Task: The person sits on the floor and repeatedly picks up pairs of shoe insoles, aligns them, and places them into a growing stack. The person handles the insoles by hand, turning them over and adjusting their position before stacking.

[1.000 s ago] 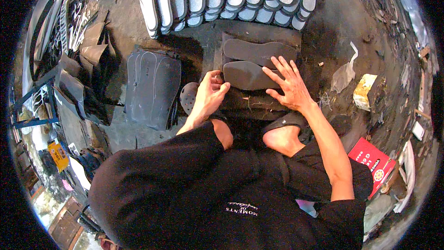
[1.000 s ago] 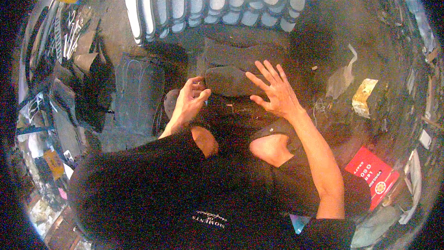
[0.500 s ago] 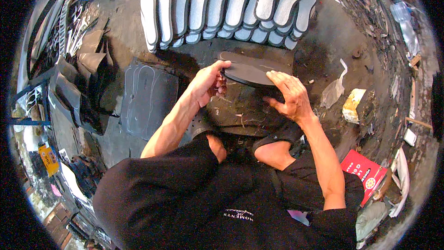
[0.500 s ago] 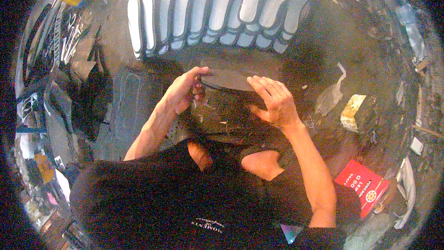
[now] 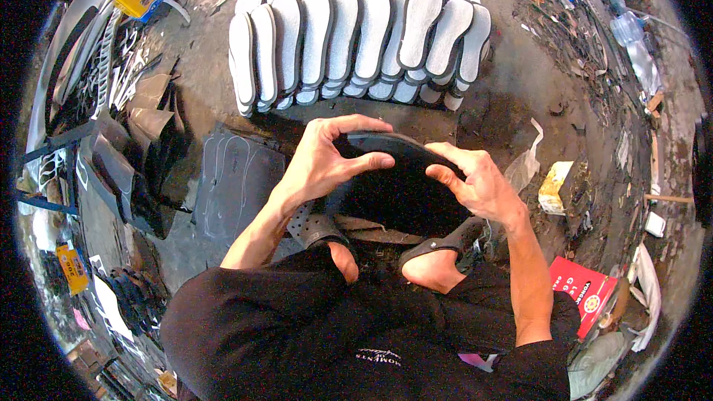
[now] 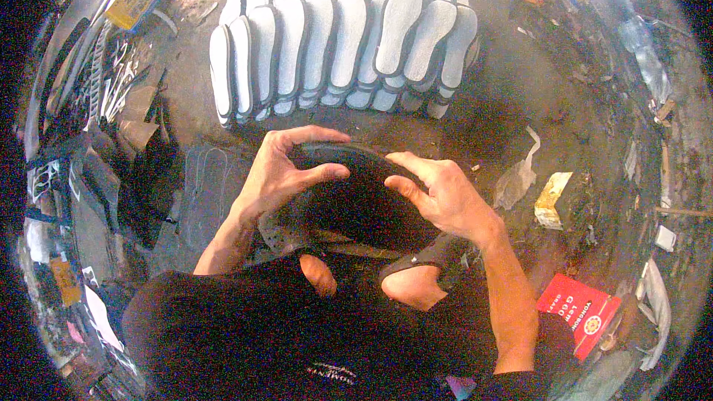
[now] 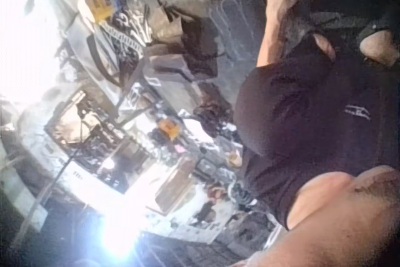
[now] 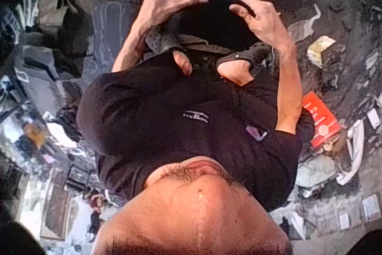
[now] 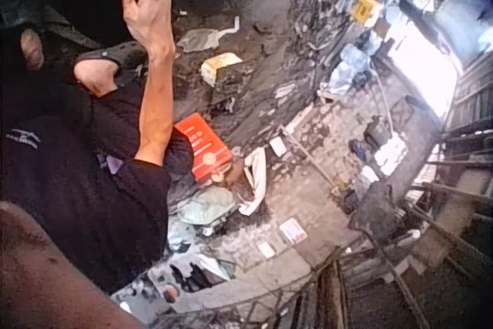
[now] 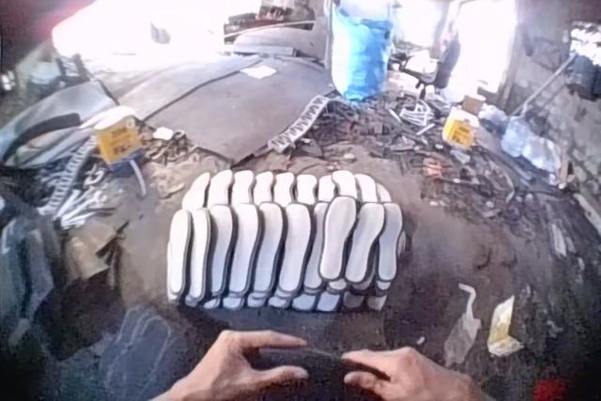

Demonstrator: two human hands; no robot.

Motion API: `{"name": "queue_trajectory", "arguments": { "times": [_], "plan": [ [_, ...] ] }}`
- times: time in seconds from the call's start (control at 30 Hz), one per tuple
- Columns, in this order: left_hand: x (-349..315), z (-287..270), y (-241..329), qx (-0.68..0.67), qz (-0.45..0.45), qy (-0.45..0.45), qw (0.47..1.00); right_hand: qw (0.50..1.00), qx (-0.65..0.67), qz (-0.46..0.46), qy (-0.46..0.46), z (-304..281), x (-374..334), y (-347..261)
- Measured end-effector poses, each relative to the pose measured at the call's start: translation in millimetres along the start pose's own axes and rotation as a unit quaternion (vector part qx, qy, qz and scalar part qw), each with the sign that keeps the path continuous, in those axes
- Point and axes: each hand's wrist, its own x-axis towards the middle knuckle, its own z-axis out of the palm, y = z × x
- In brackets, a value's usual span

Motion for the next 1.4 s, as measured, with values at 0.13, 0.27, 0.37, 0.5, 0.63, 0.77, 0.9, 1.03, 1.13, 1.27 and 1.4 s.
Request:
{"name": "queue_trajectory", "arguments": {
  "times": [0.13, 0.27, 0.37, 0.5, 0.63, 0.77, 0.9, 1.03, 1.13, 1.27, 1.4],
  "plan": [
    [-5.5, 5.5, -8.3, -0.067, -0.081, -0.045, 0.993, 1.0, -0.001, -0.018, 0.008, 12.4, 2.7, 3.8],
    [-12.0, 22.6, -20.8, -0.11, -0.116, -0.032, 0.987, 0.999, 0.033, 0.0, 0.032, 28.2, 12.4, -2.8],
    [-13.7, 22.6, -31.9, -0.106, -0.091, -0.022, 0.99, 0.998, 0.043, 0.017, 0.041, 32.3, 12.1, -0.7],
    [-16.3, 28.0, -35.4, -0.147, -0.134, -0.009, 0.98, 0.997, 0.049, 0.02, 0.065, 45.2, 9.9, 6.9],
    [-16.9, 31.6, -44.2, -0.174, -0.168, -0.03, 0.97, 0.989, 0.07, 0.127, -0.022, 40.7, 14.4, -1.8],
    [-16.1, 31.6, -32.4, -0.178, -0.164, -0.017, 0.97, 0.994, 0.051, 0.077, 0.065, 42.1, 18.1, 6.1],
    [-16.5, 11.5, -40.7, -0.171, -0.152, -0.048, 0.972, 0.989, 0.024, 0.1, 0.11, 30.1, 14.2, 10.0],
    [-12.0, 8.3, -43.1, -0.163, -0.171, -0.06, 0.97, 0.987, 0.064, 0.103, 0.104, 47.3, 13.9, 17.6],
    [-13.4, 11.6, -37.3, -0.156, -0.184, -0.082, 0.967, 0.988, 0.065, 0.066, 0.122, 55.5, 20.3, 1.0],
    [-13.6, 7.4, -30.2, 0.235, 0.1, 0.282, 0.925, 0.961, 0.109, 0.119, 0.226, 37.6, 20.4, 21.1],
    [-12.5, 25.0, -31.5, -0.255, -0.019, 0.218, 0.942, 0.89, 0.29, 0.122, 0.33, 66.4, 30.8, 41.1]
  ]
}}
